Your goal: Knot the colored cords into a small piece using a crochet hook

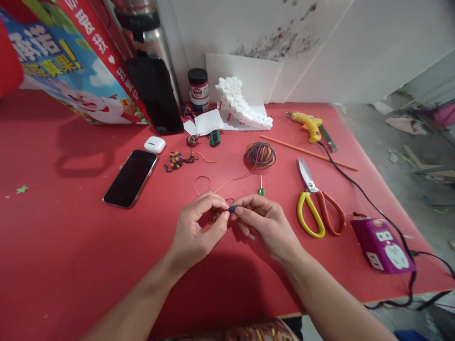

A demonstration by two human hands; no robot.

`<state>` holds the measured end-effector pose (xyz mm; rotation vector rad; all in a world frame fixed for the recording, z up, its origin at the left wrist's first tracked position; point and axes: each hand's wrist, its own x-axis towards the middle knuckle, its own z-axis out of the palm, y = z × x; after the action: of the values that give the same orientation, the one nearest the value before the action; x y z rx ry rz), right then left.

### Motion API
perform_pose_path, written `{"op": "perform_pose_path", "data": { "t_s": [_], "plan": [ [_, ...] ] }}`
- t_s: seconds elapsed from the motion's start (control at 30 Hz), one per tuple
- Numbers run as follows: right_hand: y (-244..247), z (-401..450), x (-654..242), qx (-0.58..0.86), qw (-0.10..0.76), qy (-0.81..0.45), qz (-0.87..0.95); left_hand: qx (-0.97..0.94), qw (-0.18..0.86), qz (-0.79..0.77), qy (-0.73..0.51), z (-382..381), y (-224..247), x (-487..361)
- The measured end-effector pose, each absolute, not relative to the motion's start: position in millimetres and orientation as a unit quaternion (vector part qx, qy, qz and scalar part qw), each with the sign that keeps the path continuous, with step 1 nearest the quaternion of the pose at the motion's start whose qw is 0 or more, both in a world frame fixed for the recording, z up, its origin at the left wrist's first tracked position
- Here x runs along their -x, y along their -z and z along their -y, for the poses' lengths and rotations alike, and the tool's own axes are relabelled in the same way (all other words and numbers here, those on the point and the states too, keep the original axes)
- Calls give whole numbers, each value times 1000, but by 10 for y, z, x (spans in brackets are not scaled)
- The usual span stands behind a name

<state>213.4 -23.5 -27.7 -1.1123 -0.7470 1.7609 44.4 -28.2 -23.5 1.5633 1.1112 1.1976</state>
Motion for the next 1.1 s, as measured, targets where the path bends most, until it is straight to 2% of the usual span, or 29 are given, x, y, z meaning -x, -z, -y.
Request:
{"op": "perform_pose_path", "data": {
  "t_s": [0.3, 0.6, 1.1],
  "plan": [
    [245, 249, -2126, 483, 442, -657, 373, -636, 414, -450, -471, 281, 239, -440],
    [268, 238, -2146, 450, 444, -719, 289, -663, 371, -448, -472, 263, 210, -438],
    [278, 246, -2166, 450, 441, -709, 315, -671, 368, -445, -466, 260, 208, -441]
  ]
}}
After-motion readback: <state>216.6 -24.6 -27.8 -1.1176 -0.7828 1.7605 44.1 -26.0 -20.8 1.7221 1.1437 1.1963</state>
